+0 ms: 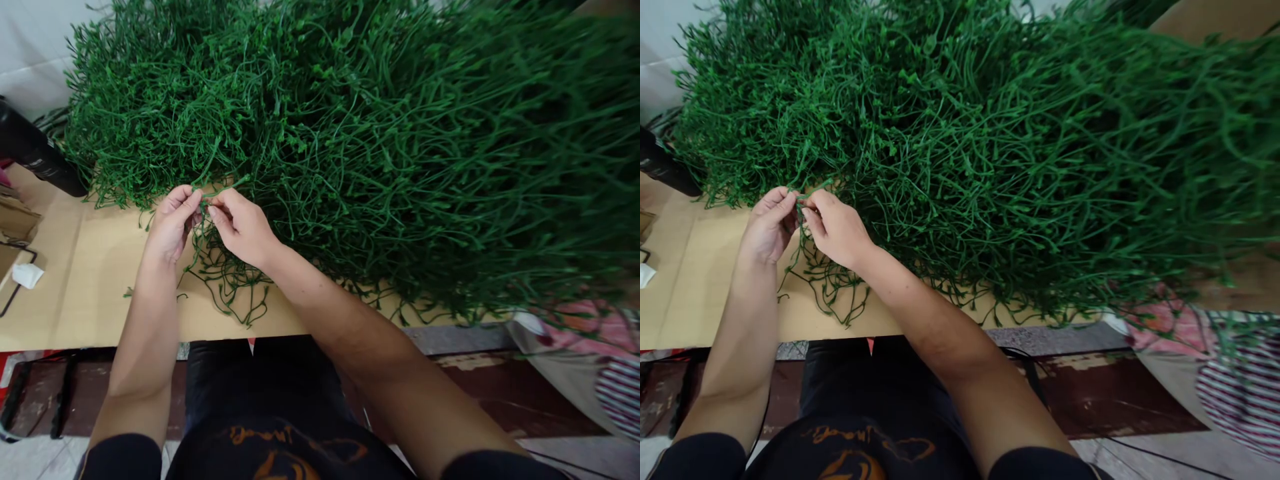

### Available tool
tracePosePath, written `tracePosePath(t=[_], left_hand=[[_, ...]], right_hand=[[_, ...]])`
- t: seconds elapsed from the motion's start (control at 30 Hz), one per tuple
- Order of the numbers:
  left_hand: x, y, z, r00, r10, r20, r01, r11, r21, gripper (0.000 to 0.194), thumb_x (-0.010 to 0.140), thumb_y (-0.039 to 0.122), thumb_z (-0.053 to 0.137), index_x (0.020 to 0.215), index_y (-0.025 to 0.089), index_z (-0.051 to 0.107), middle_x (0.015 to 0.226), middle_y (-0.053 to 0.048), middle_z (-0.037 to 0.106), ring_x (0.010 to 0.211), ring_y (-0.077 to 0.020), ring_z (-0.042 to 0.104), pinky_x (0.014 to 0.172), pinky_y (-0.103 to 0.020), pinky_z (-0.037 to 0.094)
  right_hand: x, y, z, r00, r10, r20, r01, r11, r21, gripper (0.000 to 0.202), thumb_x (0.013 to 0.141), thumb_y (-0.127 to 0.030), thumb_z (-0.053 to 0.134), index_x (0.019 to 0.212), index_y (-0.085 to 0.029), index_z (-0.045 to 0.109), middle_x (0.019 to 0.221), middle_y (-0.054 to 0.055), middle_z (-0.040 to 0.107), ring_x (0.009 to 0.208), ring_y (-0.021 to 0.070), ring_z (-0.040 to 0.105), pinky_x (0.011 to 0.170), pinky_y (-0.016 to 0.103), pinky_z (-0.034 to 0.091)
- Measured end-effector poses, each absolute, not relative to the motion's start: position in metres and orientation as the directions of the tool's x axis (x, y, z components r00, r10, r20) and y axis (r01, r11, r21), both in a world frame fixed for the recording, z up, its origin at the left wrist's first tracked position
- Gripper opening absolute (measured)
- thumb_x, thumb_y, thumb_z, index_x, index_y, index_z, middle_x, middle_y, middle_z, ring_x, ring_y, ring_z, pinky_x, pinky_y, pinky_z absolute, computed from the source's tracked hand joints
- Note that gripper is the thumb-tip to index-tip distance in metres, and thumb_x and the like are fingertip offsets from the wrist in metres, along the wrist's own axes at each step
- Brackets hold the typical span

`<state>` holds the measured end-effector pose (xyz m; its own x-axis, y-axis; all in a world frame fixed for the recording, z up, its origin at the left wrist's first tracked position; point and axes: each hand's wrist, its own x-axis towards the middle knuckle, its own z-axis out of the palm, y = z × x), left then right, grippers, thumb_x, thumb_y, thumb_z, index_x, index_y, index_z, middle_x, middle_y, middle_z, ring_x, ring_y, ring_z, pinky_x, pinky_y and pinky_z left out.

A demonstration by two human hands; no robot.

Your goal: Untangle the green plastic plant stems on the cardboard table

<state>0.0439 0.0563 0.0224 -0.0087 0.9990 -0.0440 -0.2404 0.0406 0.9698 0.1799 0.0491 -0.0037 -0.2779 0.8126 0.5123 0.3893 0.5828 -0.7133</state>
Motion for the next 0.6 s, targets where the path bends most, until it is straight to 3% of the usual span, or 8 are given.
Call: tracePosePath(t=[0.17, 0.3, 0.43, 0.6], left_hand=[[0.047, 0.058, 0.02, -0.051, 0.999, 0.003, -0.231, -0.014, 0.973, 0.021, 0.079, 0.022, 0.067, 0.062, 0.017, 0.056, 0.06, 0.004, 0.051, 0.048, -0.0048, 0.043, 0.047, -0.017, 0.036], [0.053, 0.057, 0.02, -0.102, 0.995, 0.013, -0.232, -0.037, 0.972, 0.026, 0.08, 0.021, 0.066, 0.058, 0.017, 0.052, 0.058, 0.004, 0.049, 0.047, -0.0046, 0.041, 0.046, -0.016, 0.036], [0.059, 0.057, 0.02, -0.185, 0.979, -0.082, -0.279, 0.027, 0.96, 0.03, 0.082, 0.021, 0.062, 0.057, 0.017, 0.047, 0.055, 0.005, 0.046, 0.046, -0.0055, 0.041, 0.045, -0.017, 0.036], [0.068, 0.056, 0.018, -0.228, 0.961, -0.156, -0.392, 0.056, 0.918, 0.027, 0.081, 0.015, 0.061, 0.059, 0.017, 0.046, 0.057, 0.005, 0.048, 0.046, -0.0048, 0.041, 0.048, -0.017, 0.036]], right_hand=[[0.18, 0.049, -0.002, -0.247, 0.798, 0.55, 0.396, 0.601, -0.694, 0.016, 0.092, -0.028, 0.039, 0.083, -0.019, 0.048, 0.084, 0.003, 0.058, 0.078, 0.0127, 0.054, 0.072, 0.027, 0.044], [0.18, 0.047, 0.002, -0.259, 0.839, 0.479, 0.416, 0.545, -0.728, 0.018, 0.093, -0.029, 0.037, 0.079, -0.02, 0.045, 0.076, 0.001, 0.054, 0.068, 0.0113, 0.05, 0.063, 0.025, 0.039], [0.178, 0.041, 0.008, -0.285, 0.851, 0.442, 0.406, 0.525, -0.748, 0.02, 0.091, -0.026, 0.038, 0.071, -0.021, 0.037, 0.067, -0.001, 0.046, 0.061, 0.0109, 0.042, 0.059, 0.025, 0.033], [0.179, 0.048, 0.007, -0.419, 0.79, 0.448, 0.242, 0.573, -0.783, 0.024, 0.09, -0.024, 0.038, 0.067, -0.021, 0.032, 0.064, -0.002, 0.039, 0.06, 0.01, 0.038, 0.06, 0.025, 0.033]])
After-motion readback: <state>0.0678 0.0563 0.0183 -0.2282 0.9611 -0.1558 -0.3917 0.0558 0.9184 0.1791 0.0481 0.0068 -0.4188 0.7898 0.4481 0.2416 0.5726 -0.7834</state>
